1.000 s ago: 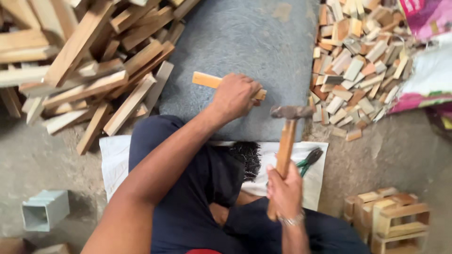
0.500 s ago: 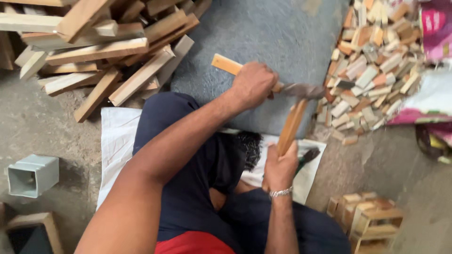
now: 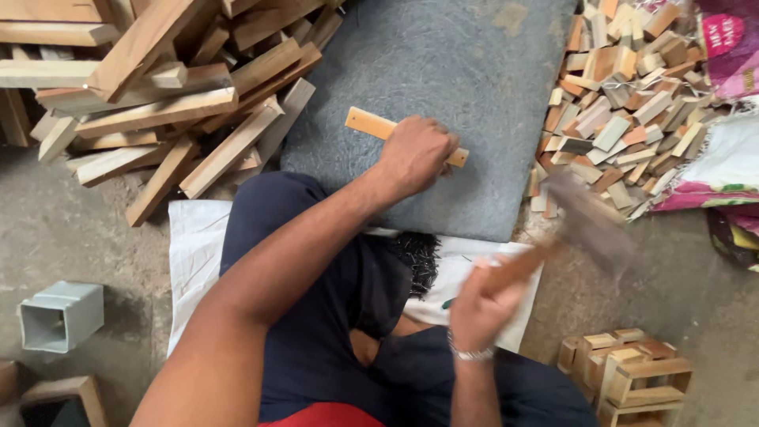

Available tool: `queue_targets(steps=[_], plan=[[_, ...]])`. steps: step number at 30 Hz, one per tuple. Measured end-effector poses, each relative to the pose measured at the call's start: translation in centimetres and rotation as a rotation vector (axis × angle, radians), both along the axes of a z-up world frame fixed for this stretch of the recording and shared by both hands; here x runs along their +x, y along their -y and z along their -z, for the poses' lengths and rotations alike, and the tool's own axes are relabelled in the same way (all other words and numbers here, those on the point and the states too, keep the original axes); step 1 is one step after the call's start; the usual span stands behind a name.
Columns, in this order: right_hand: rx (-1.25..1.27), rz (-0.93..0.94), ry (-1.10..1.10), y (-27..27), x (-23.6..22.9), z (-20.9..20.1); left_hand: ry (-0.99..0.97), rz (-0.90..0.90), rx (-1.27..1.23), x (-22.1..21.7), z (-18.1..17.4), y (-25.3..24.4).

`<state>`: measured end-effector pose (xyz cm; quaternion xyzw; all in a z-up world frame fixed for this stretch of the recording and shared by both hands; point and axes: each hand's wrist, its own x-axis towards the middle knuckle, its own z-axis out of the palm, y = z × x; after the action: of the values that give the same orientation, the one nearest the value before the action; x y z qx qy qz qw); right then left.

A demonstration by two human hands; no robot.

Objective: The person assembles small wooden frames by joining rectangular wooden pieces with nails. They use a hammer to drive nails into the joints and occasionally use pliers to adjust or remove nails. The person works on multiple frames, stacking completed ones nearby.

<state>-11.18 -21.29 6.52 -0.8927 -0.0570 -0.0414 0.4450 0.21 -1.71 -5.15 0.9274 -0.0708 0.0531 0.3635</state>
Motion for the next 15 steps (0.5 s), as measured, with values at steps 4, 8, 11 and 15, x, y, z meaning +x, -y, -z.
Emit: queue_targets(steps=[4, 8, 11, 15], plan=[[-0.169, 0.050, -0.368, 1.0, -0.8, 1.3, 0.017, -0.021, -0.016, -1.0, 0.2, 0.8], [0.186, 0.195, -0.488, 2.6, -1.6, 1.8, 0.000, -0.011, -0.056, -1.1, -0.8, 0.2], [0.408, 0.253, -0.635, 4.2, -0.9, 3.2, -0.098, -0.039, -0.196, -0.7, -2.7, -0.6], [0.515, 0.277, -0.845, 7.1, 0.2, 6.5, -0.133, -0.072, -0.817, -1.5, -4.6, -0.2]])
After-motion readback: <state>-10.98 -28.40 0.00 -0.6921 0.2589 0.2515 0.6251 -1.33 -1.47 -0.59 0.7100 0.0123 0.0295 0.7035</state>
